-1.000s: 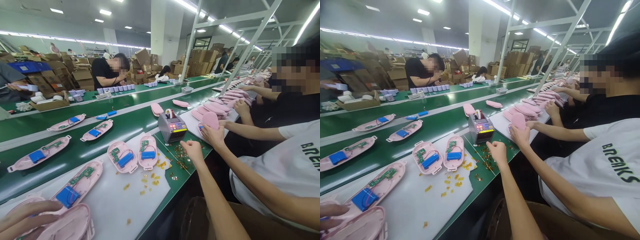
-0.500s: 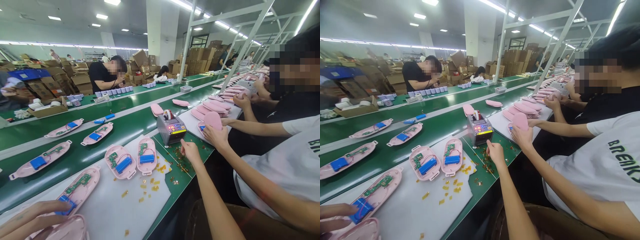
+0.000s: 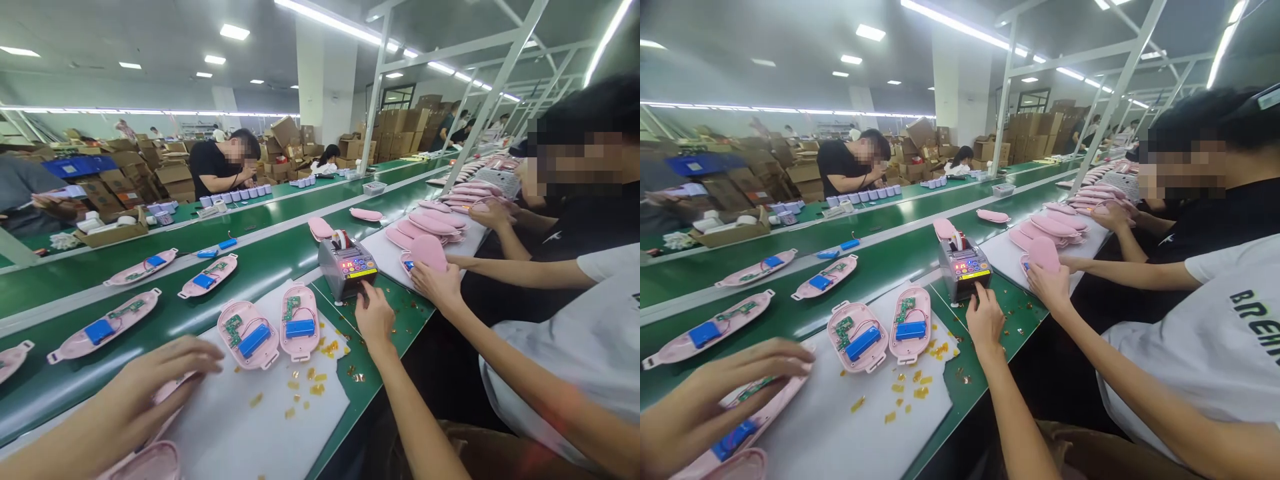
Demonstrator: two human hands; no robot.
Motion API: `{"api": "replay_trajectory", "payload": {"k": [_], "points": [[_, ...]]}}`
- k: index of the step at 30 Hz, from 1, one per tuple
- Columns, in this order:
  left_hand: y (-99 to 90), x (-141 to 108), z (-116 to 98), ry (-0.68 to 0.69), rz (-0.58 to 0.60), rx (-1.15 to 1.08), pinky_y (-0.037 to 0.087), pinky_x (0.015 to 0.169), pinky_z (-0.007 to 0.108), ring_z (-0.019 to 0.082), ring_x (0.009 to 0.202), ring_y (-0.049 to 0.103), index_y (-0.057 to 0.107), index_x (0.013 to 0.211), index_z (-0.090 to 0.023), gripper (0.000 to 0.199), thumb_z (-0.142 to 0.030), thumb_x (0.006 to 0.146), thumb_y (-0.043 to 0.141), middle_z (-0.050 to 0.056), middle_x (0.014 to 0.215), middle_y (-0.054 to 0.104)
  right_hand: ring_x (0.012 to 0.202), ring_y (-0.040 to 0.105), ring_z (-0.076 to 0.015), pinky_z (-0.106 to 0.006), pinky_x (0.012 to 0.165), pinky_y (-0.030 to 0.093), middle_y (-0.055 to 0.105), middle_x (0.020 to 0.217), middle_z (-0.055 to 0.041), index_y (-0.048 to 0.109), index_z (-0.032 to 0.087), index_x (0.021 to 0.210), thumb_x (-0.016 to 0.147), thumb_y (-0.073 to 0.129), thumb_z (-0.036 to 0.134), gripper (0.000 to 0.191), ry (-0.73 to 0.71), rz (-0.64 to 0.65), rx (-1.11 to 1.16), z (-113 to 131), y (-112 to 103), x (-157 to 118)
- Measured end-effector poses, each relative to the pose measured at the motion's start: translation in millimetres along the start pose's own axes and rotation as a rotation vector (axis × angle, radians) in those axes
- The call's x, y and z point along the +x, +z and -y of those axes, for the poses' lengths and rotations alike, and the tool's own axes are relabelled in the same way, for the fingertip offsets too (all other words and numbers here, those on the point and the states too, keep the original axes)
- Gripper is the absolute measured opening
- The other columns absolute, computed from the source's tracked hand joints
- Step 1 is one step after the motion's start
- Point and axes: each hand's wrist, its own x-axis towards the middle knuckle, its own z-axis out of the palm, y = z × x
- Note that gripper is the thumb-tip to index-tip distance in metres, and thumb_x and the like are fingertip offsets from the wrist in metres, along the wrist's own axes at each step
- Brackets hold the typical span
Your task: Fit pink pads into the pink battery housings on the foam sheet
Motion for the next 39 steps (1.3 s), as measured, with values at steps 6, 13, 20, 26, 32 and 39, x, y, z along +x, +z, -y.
{"api": "replay_trajectory", "payload": {"k": [6, 13, 20, 26, 32, 39], "points": [[38.6, 121.9, 19.0, -0.009, 0.137, -0.051, 0.054, 0.088, 0.031, 0.018, 0.095, 0.067, 0.068, 0.097, -0.027, 0.026, -0.025, 0.091, 0.044, 0.001, 0.105, 0.071, 0.076, 0.062, -0.0201, -0.029, 0.056, 0.036, 0.063, 0.099, -0.0099, 0.061, 0.02, 0.131, 0.091, 0.043, 0.015, 0.044, -0.152, 0.111, -0.287, -11.4, -2.9, 1.6], [114.8, 271.1, 33.8, 0.072, 0.088, 0.165, 0.042, 0.11, 0.039, 0.022, 0.121, 0.055, 0.066, 0.115, -0.02, 0.031, -0.022, 0.091, 0.046, 0.008, 0.126, 0.064, 0.074, 0.061, -0.0177, -0.028, 0.067, 0.046, 0.064, 0.093, -0.0067, 0.068, 0.019, 0.105, 0.086, 0.045, 0.021, 0.03, -0.226, 0.113, 0.099, -25.3, -22.9, 31.7], [176.7, 317.5, 49.5, 0.001, 0.201, 0.26, 0.021, 0.119, 0.059, 0.037, 0.146, 0.028, 0.055, 0.138, -0.019, 0.05, -0.046, 0.096, 0.048, 0.016, 0.153, 0.04, 0.085, 0.064, -0.0201, -0.03, 0.074, 0.051, 0.069, 0.09, -0.0075, 0.068, 0.016, 0.101, 0.071, 0.067, 0.041, 0.039, 0.295, 0.05, 0.689, -7.3, -7.8, 94.6], [192.3, 322.5, 64.6, -0.026, 0.219, 0.311, 0.019, 0.121, 0.055, 0.036, 0.148, 0.022, 0.052, 0.141, -0.027, 0.05, -0.05, 0.097, 0.044, 0.01, 0.159, 0.03, 0.085, 0.066, -0.0183, -0.029, 0.076, 0.052, 0.072, 0.088, -0.0053, 0.07, 0.016, 0.098, 0.07, 0.065, 0.038, 0.035, 0.418, 0.109, 0.897, -16.6, 20.4, 102.1], [192.6, 325.2, 66.0, -0.078, 0.234, 0.321, 0.023, 0.119, 0.053, 0.034, 0.145, 0.028, 0.047, 0.144, -0.023, 0.054, -0.049, 0.097, 0.038, 0.014, 0.156, 0.031, 0.088, 0.066, -0.0184, -0.027, 0.075, 0.051, 0.072, 0.095, -0.0073, 0.066, 0.016, 0.093, 0.07, 0.065, 0.048, 0.04, 0.567, -0.033, 1.001, -20.6, 13.5, 74.2], [191.7, 322.4, 65.3, -0.055, 0.227, 0.331, 0.025, 0.118, 0.052, 0.032, 0.144, 0.028, 0.05, 0.141, -0.024, 0.05, -0.047, 0.098, 0.039, 0.013, 0.154, 0.035, 0.058, 0.061, -0.015, -0.025, 0.054, 0.045, 0.067, 0.07, -0.0065, 0.064, 0.016, 0.068, 0.07, 0.066, 0.062, 0.046, 0.768, 0.139, 0.956, -20.2, 4.3, 35.5]]}}
